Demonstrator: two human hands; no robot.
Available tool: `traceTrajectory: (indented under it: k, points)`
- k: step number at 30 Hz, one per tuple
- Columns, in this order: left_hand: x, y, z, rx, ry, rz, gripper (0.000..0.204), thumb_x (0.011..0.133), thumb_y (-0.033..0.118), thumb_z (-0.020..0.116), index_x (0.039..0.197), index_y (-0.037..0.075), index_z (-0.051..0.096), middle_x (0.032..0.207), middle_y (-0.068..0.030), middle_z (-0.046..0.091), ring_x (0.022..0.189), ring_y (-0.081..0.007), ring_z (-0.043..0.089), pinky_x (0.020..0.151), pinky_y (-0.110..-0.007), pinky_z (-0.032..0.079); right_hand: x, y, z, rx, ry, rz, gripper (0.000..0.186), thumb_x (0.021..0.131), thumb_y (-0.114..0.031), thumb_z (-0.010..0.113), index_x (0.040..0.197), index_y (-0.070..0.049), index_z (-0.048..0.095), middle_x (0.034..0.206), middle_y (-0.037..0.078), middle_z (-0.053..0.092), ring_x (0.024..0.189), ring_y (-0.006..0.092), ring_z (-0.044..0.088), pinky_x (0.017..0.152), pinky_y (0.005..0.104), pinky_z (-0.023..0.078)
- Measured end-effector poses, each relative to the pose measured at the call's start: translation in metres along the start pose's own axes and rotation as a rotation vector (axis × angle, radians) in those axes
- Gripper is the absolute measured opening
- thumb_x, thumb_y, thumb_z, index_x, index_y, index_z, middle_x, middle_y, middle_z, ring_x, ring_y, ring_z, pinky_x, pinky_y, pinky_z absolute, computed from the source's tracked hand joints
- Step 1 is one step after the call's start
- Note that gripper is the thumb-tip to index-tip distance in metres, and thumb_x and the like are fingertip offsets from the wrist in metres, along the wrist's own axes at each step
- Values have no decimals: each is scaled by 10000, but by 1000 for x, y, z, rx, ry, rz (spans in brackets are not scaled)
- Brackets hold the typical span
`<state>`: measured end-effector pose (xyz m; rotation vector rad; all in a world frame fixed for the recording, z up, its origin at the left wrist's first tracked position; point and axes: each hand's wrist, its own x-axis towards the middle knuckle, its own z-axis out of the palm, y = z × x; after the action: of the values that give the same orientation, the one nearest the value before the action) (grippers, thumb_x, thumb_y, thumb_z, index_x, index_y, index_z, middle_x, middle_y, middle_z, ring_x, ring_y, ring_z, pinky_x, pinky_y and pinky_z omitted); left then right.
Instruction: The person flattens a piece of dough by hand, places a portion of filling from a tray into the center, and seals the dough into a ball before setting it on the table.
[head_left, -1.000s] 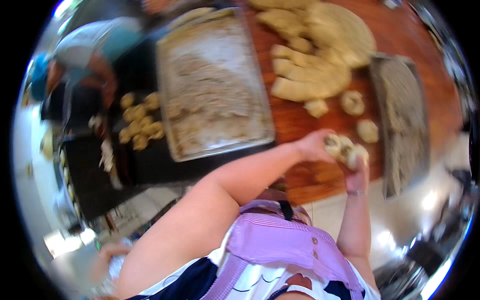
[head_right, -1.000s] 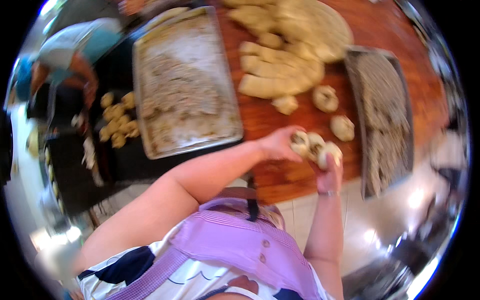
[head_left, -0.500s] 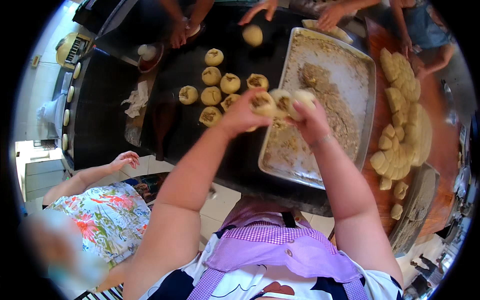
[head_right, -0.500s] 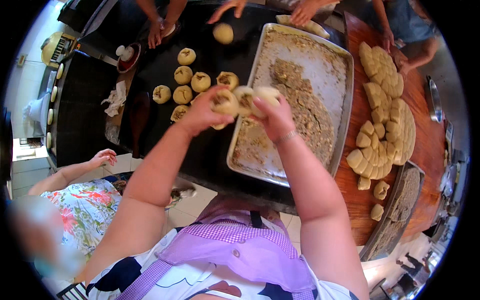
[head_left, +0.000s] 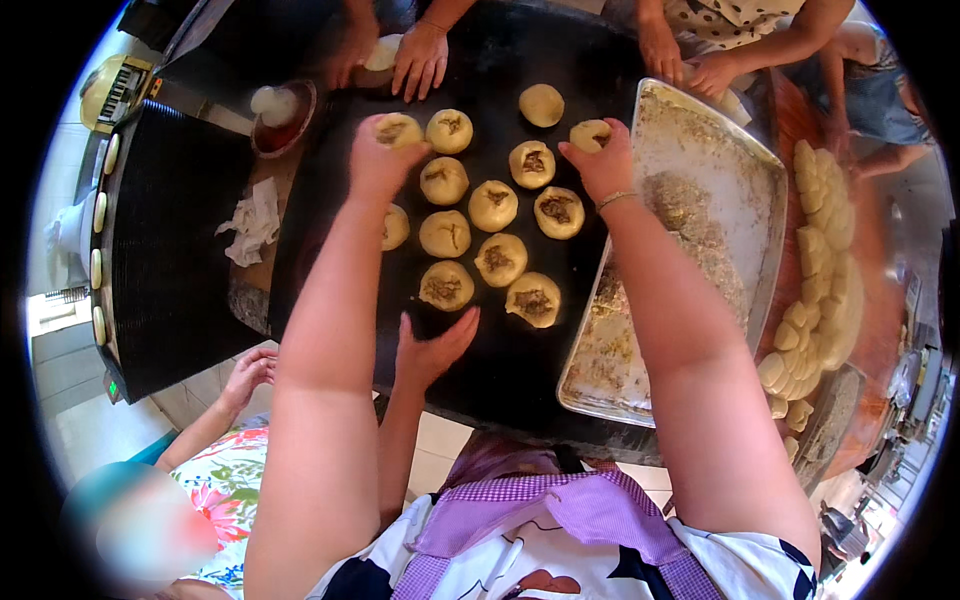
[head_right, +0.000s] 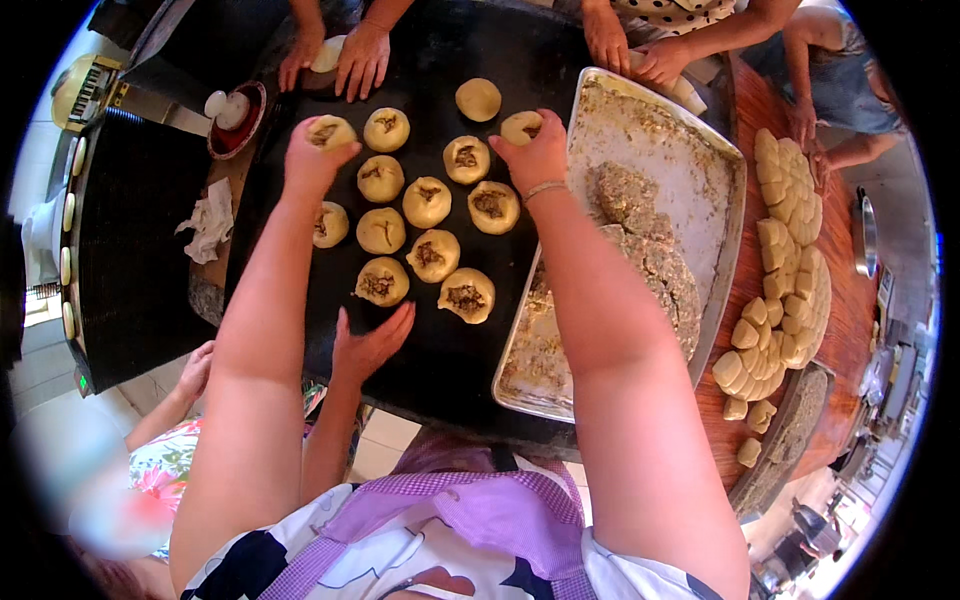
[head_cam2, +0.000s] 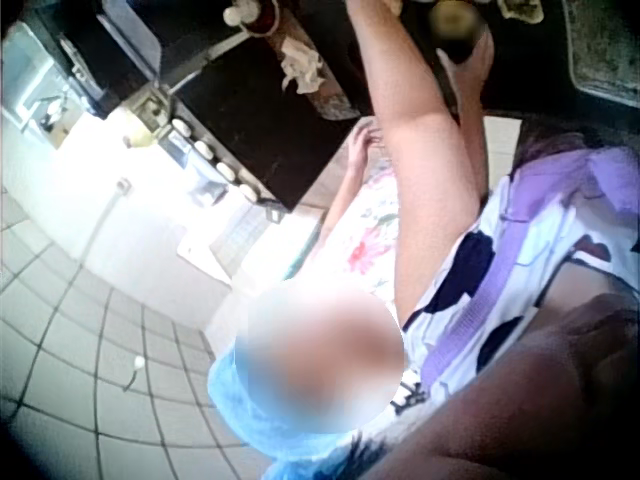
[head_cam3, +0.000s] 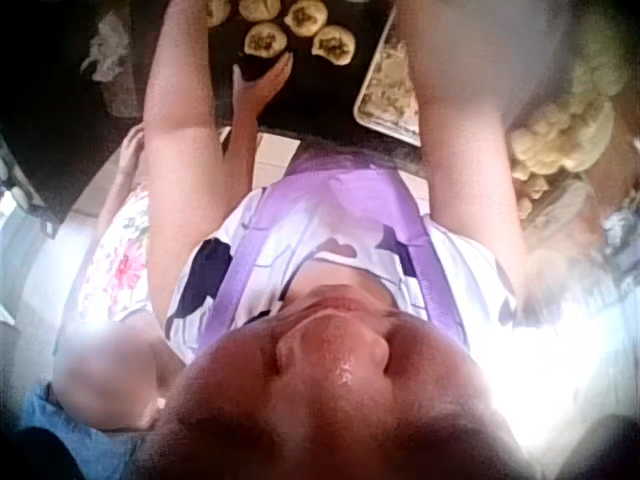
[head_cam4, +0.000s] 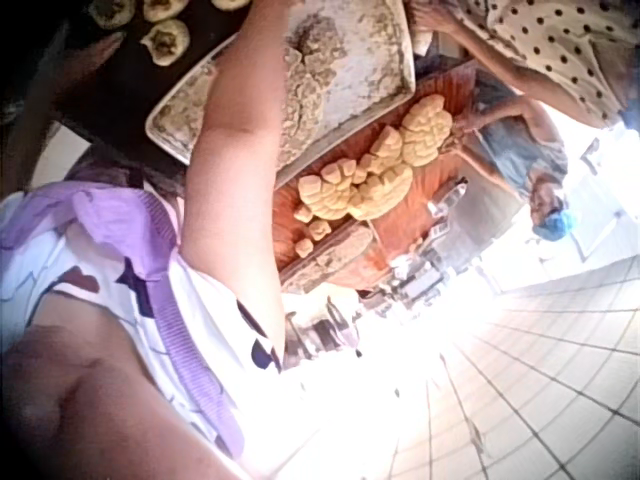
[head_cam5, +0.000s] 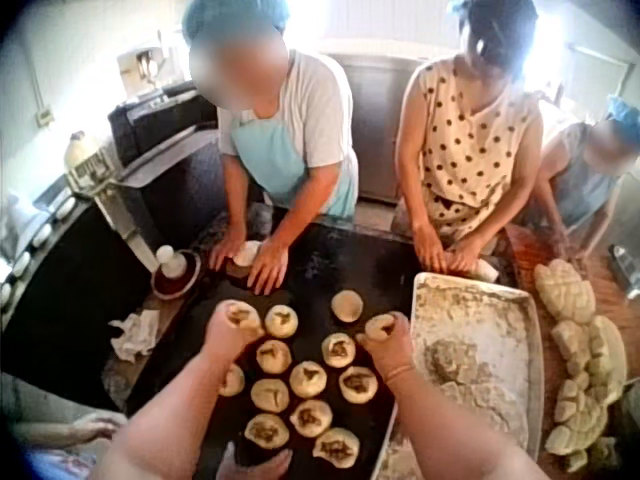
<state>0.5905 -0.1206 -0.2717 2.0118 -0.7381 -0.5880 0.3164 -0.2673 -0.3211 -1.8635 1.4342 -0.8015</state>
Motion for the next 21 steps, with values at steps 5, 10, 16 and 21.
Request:
traceTrajectory:
  k: [5, 10, 16, 21]
  points:
    - [30, -59, -14, 180, -53, -284, 621, 749, 241, 826, 1246, 15, 529, 1172, -104, 616, 1033, -211, 611, 878, -365, 499, 14, 10, -8, -324, -310, -27, 727, 888, -410, 632, 1378, 77, 405, 1412, 284, 435, 1289, 398, 448, 1082, 429, 377]
    - [57, -113, -31, 835, 272, -178, 778, 802, 522, 719, 1328, -18, 525, 1301, -244, 568, 1199, -388, 547, 1017, -441, 430, -39, 2, -71, -54, -90, -326, 555, 848, -192, 675, 1327, 15, 485, 1410, 255, 445, 1344, 399, 384, 1134, 447, 304]
    - [-49, 87, 81, 459, 263, 772, 504, 848, 151, 701, 1283, -21, 514, 1296, -208, 518, 1241, -357, 473, 1055, -447, 361, -213, 88, -258, 43, 101, -248, 421, 791, -57, 673, 1202, -43, 589, 1287, 176, 550, 1228, 359, 501, 1059, 438, 387]
    - [-315, 193, 245, -130, -565, 1120, 433, 819, 20, 674, 1234, 46, 552, 1217, -139, 566, 1216, -318, 502, 1043, -429, 397, -379, 194, -392, -170, 457, 172, 377, 798, -66, 659, 1167, -39, 587, 1258, 165, 556, 1197, 345, 503, 1047, 426, 389]
